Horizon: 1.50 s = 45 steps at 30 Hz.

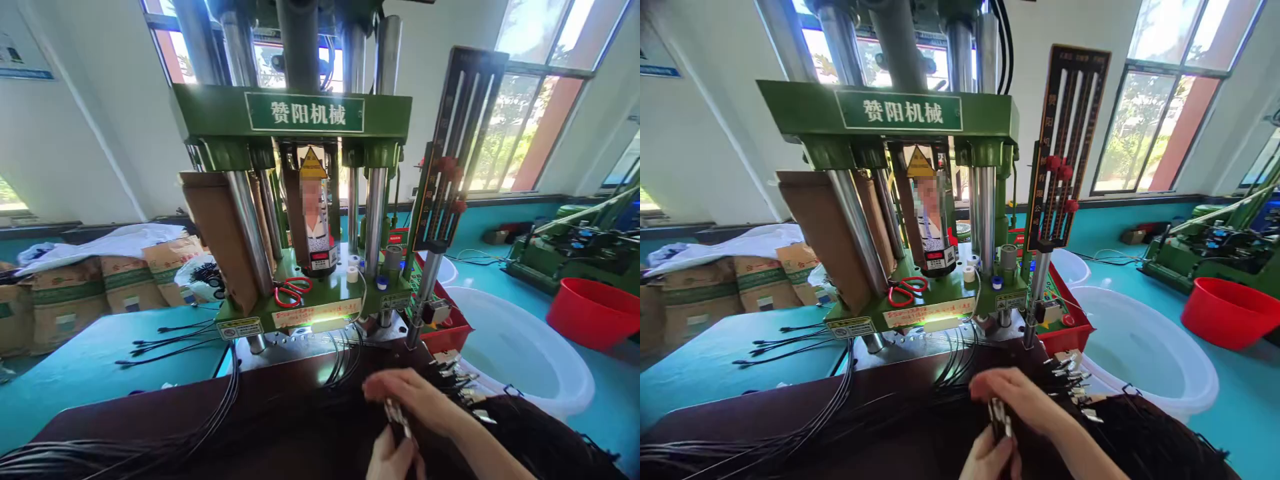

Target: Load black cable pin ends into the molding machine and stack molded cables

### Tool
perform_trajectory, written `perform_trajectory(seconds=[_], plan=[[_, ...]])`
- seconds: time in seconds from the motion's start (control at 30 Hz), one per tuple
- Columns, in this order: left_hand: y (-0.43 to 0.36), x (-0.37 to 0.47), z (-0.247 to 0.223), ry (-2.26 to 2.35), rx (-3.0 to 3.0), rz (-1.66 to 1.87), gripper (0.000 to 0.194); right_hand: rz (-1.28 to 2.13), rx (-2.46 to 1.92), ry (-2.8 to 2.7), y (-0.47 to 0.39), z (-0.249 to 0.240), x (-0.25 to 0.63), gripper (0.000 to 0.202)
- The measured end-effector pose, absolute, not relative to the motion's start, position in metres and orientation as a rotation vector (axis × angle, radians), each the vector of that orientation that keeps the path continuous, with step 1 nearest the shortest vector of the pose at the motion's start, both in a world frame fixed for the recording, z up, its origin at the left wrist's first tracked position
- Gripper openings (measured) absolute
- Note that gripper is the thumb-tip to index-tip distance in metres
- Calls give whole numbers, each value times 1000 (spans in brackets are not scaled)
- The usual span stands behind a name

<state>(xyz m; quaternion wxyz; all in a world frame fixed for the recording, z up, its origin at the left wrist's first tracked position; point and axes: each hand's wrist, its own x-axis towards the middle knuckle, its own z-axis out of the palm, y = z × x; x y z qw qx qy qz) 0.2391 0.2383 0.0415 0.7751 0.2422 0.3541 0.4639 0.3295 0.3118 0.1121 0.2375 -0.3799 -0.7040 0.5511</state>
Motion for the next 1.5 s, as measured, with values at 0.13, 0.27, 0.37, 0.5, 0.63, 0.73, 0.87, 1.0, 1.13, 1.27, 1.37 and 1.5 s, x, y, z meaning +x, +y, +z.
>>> perform_trajectory(seconds=[0.13,0.27,0.37,0.5,0.63,0.73,0.87,1.0,1.13,1.27,1.37,1.5], plan=[[253,217,47,805,444,1149,61,526,-1476,-2373,368,89,318,40],[254,200,59,805,414,1141,61,183,-1581,-2667,385,76,300,39],[251,196,64,812,401,1118,62,242,-1571,-2732,381,84,300,31],[252,197,63,837,425,1102,63,493,-1553,-2752,361,105,326,16],[252,208,62,902,559,1019,60,1316,-1697,-2106,312,101,357,29],[252,222,64,954,717,902,49,1527,-1565,-1509,274,82,364,48],[252,235,68,972,815,857,35,1436,-1396,-1207,252,66,362,64],[255,236,69,991,836,838,34,1446,-1342,-1163,252,64,361,64],[256,234,69,995,822,836,37,1482,-1343,-1161,255,62,365,64],[255,237,68,1023,817,844,42,1472,-1348,-1196,253,58,365,64],[253,240,66,1058,830,863,47,1404,-1381,-1273,251,57,363,64],[251,238,66,1097,870,905,53,1333,-1383,-1323,248,58,359,63]])
